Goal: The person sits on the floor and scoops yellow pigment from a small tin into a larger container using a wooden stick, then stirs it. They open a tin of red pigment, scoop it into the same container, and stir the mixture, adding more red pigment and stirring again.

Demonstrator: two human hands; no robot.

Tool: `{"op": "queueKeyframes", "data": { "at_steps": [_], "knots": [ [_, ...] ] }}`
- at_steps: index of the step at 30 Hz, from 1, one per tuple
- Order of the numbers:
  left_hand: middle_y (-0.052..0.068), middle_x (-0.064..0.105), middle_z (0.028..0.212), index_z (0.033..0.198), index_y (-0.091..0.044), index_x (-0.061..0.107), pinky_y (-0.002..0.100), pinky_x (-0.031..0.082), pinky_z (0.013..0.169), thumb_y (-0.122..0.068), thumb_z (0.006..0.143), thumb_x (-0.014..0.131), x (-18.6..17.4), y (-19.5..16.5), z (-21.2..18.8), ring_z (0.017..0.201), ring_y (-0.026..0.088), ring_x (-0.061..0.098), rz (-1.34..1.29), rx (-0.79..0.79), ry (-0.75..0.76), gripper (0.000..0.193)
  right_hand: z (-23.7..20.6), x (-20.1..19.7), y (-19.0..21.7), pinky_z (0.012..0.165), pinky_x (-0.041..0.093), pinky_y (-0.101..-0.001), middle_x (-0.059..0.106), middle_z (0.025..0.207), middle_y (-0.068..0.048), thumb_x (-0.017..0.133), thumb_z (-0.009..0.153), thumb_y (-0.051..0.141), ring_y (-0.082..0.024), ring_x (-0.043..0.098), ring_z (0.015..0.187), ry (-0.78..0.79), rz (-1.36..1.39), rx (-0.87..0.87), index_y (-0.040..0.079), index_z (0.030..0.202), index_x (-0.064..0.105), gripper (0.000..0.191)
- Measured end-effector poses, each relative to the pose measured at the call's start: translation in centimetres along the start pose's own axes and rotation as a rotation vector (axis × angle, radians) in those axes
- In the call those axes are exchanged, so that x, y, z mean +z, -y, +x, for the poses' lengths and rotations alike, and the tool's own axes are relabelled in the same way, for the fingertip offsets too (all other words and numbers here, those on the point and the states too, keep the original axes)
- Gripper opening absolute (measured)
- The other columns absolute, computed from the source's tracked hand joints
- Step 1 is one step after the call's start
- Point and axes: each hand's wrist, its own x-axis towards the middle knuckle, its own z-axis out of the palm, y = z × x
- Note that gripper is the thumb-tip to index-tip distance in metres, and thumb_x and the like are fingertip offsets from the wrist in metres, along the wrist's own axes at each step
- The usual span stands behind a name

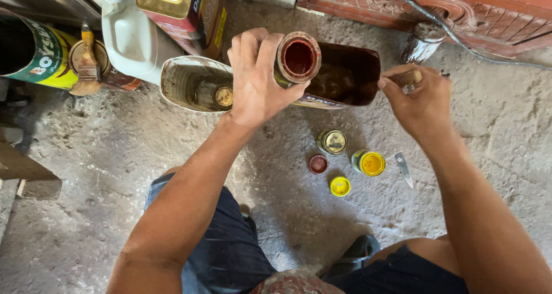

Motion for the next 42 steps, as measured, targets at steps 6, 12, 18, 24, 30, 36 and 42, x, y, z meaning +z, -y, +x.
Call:
{"op": "queueKeyframes", "data": {
  "at_steps": [6,12,18,24,30,36,42],
  "knots": [
    [0.015,0.047,0.127,0.131,-0.010,0.055,0.049,0.039,0.097,-0.027,0.067,0.098,0.0,-0.1,0.1,0.118,0.036,0.046,-0.007,-0.004,0.017,0.079,0.0,0.3,0.3,0.071,0.055,-0.0319,0.077,0.094,-0.014,0.083,0.097,0.009,-0.021,0.073,0.077,0.016,-0.049,0.026,0.003,0.106,0.077,0.012],
    [0.014,0.047,0.126,0.132,-0.010,0.055,0.049,0.038,0.096,-0.027,0.066,0.097,-0.1,-0.3,0.1,0.117,0.035,0.046,-0.006,-0.007,0.032,0.080,-0.1,0.5,0.0,0.070,0.056,-0.0279,0.078,0.097,-0.012,0.079,0.097,0.010,-0.017,0.073,0.086,0.083,0.178,0.107,0.003,0.112,0.075,0.018],
    [0.014,0.046,0.126,0.132,-0.009,0.054,0.048,0.038,0.096,-0.027,0.067,0.097,-0.3,-0.6,0.2,0.116,0.034,0.045,-0.004,0.002,0.036,0.080,0.0,0.7,0.0,0.077,0.058,-0.0250,0.077,0.102,-0.010,0.078,0.098,0.011,-0.011,0.074,0.095,0.058,0.325,0.084,0.004,0.114,0.072,0.019],
    [0.014,0.046,0.126,0.132,-0.009,0.054,0.048,0.037,0.096,-0.026,0.067,0.097,-0.3,-0.7,0.1,0.117,0.034,0.044,-0.007,0.002,0.036,0.080,-0.1,0.7,0.3,0.077,0.058,-0.0245,0.077,0.104,-0.009,0.079,0.099,0.014,-0.009,0.074,0.097,-0.028,0.283,0.076,0.006,0.115,0.075,0.018],
    [0.014,0.046,0.127,0.132,-0.010,0.055,0.048,0.038,0.097,-0.026,0.067,0.097,-0.1,-0.9,0.2,0.118,0.034,0.044,-0.029,0.015,0.030,0.079,-0.5,0.6,-0.3,0.091,0.056,-0.0328,0.078,0.100,-0.011,0.084,0.102,0.007,-0.017,0.072,0.093,-0.148,-0.114,-0.239,0.003,0.105,0.077,0.008],
    [0.014,0.047,0.127,0.131,-0.010,0.055,0.049,0.038,0.097,-0.027,0.066,0.097,0.0,-1.2,0.2,0.118,0.034,0.045,-0.031,0.004,0.040,0.079,-0.4,-0.6,-0.9,0.076,0.064,-0.0271,0.078,0.105,-0.010,0.078,0.104,0.005,-0.016,0.075,0.094,-0.052,0.125,-0.051,0.004,0.112,0.076,0.009],
    [0.014,0.047,0.128,0.132,-0.009,0.055,0.049,0.038,0.098,-0.025,0.066,0.096,0.2,-1.2,0.2,0.119,0.035,0.045,-0.038,0.015,0.053,0.080,-1.1,-6.0,-0.7,0.064,0.055,-0.0268,0.074,0.093,-0.014,0.073,0.106,0.009,-0.019,0.072,0.080,-0.178,0.024,-0.156,-0.001,0.114,0.074,0.013]
  ]
}}
